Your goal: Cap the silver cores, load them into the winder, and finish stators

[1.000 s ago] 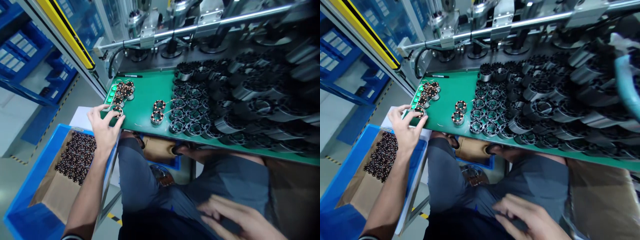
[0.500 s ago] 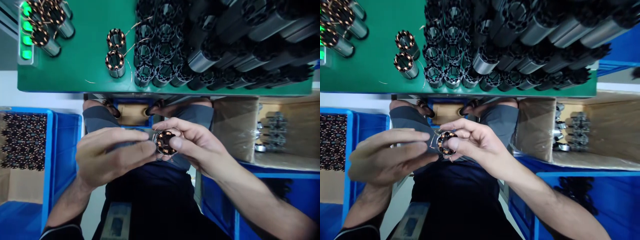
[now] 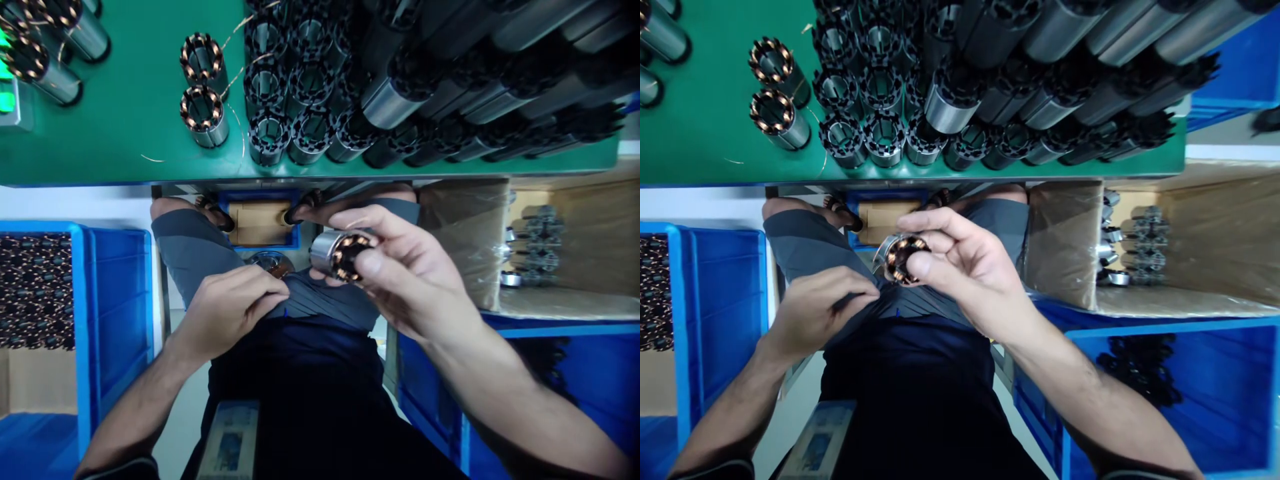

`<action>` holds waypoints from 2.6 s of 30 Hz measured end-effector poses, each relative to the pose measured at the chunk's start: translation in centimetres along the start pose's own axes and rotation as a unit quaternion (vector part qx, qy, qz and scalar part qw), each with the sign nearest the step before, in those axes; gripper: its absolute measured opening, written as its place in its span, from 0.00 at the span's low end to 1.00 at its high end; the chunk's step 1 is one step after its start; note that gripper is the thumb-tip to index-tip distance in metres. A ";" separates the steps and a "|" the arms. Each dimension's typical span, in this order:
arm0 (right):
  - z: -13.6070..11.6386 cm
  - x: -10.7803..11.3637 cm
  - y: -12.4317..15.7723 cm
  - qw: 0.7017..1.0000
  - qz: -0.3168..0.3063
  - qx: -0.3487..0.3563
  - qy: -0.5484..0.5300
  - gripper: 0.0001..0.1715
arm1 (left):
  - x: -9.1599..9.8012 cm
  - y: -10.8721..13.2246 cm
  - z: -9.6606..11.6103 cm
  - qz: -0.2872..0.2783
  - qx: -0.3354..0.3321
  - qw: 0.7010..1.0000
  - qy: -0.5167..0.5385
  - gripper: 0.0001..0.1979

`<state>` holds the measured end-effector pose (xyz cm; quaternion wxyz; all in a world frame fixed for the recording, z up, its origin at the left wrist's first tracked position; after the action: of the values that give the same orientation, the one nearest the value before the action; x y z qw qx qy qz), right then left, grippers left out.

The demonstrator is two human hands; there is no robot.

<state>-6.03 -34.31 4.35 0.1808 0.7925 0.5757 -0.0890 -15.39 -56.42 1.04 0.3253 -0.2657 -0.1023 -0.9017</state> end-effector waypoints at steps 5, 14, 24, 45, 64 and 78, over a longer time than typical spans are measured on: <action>-0.1 -0.2 0.1 0.992 -0.017 0.059 0.111 0.23 | 1.1 -0.1 -0.6 0.123 0.100 0.983 0.089 0.07; 0.6 -0.5 0.2 0.992 -0.025 0.056 0.106 0.28 | -2.7 -1.5 1.0 0.053 0.186 0.906 0.377 0.09; 1.5 -0.1 0.9 0.997 -0.027 0.045 0.060 0.25 | -1.6 -1.0 1.3 0.085 0.100 0.927 0.351 0.11; 2.5 0.6 1.3 0.995 -0.056 0.039 0.075 0.30 | -3.9 -1.8 0.1 0.002 0.197 0.902 0.385 0.15; -0.8 1.7 1.2 0.942 -0.021 0.199 0.269 0.05 | -1.2 -1.6 4.2 0.097 -0.044 0.990 0.091 0.21; -0.4 0.5 1.7 0.878 -0.020 0.372 0.300 0.11 | 0.0 -2.3 4.9 0.216 -0.003 0.976 -0.016 0.11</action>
<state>-4.25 -34.14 4.87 -0.3103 0.7784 0.5426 -0.0583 -14.80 -52.92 5.07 0.5100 -0.2969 -0.0452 -0.8061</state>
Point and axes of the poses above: each hand's wrist, its own y-axis away from the middle knuckle, its own x-axis out of the back of the hand, z = x × y, the point moved 4 cm from there along -y, towards the middle knuckle, and after that the axes turned 15 degrees about x, right-handed, at the moved point
